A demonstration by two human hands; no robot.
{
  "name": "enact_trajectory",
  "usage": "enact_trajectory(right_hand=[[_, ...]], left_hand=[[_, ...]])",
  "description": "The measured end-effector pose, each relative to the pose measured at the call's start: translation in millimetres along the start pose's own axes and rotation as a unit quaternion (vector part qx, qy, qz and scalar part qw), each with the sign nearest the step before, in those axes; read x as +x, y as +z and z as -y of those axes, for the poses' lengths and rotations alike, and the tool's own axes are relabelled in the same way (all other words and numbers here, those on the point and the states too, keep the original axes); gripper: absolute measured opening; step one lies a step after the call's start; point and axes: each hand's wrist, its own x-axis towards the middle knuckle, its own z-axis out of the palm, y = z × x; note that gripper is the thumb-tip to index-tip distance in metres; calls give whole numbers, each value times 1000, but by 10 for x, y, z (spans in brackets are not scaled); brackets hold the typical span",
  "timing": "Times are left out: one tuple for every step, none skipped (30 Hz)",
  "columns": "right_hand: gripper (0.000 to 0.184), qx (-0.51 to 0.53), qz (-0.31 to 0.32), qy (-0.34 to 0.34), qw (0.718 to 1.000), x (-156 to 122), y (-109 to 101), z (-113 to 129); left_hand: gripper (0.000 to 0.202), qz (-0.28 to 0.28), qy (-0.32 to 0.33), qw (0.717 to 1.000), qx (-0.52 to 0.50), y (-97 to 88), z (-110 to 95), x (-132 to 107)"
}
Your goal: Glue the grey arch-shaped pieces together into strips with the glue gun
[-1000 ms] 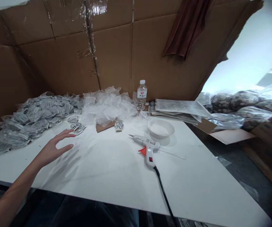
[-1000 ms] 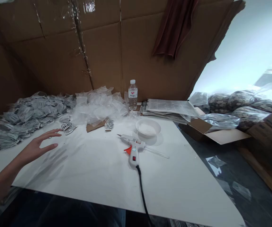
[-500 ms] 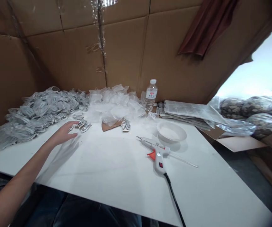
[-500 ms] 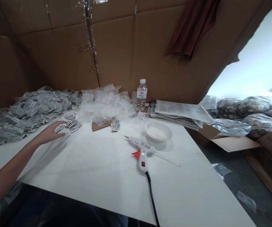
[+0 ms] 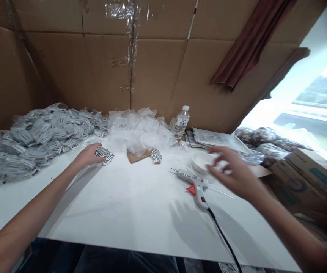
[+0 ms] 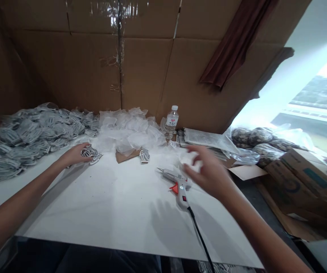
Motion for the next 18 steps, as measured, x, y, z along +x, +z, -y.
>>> enact_trajectory(right_hand=[[53,-21,65,-22,997,153,136,157],[59,-60,155,-48,985,320,285,310],[61,-67,193,-63,977,489,438,447],[63,-71,218,-73,971,652,588,558],[68,-73,243,-81,964,803,727,640],[71,-75,263,-87,958,939,853,689],[73,-78,276,-90,954,1058,964,709],[75,-81,288,-90,950,1162,1061,704],[79,-84,301,-87,946,1251,1144,680],[83,-87,315,-82,942,1327,1214,644],[85,-89,328,-78,937,1392,1273,602],[84,-88,341,-75,933,1446,1323,558],[81,-87,352,-73,929,1490,1364,516],[78,-84,362,-72,926,1526,1398,480],[75,-79,369,-74,923,1554,1426,449],[72,-73,375,-77,921,1576,1448,425],[71,-66,379,-82,919,1592,1467,407],[70,-59,383,-88,918,1602,1481,394]], left_hand=[[60,2,1,1000,-1,-8,13,12],[61,6,2,1000,-4,-20,28,21],[62,9,4,1000,-8,-32,45,28],[63,12,7,1000,-11,-43,62,31],[64,14,10,1000,-15,-49,80,32],[66,16,14,1000,-19,-51,99,31],[67,16,18,999,-23,-49,117,29],[69,15,22,999,-29,-45,134,27],[70,14,27,999,-35,-40,150,25],[72,13,32,999,-43,-37,163,22],[75,11,36,998,-52,-39,173,18],[78,8,40,997,-63,-47,177,10],[81,3,43,996,-75,-63,176,-4],[83,-1,45,995,-90,-86,168,-25],[85,-4,47,993,-109,-114,152,-56],[85,-5,49,990,-131,-145,130,-97],[84,-2,53,986,-156,-177,102,-150],[82,7,59,981,-185,-206,70,-212]])
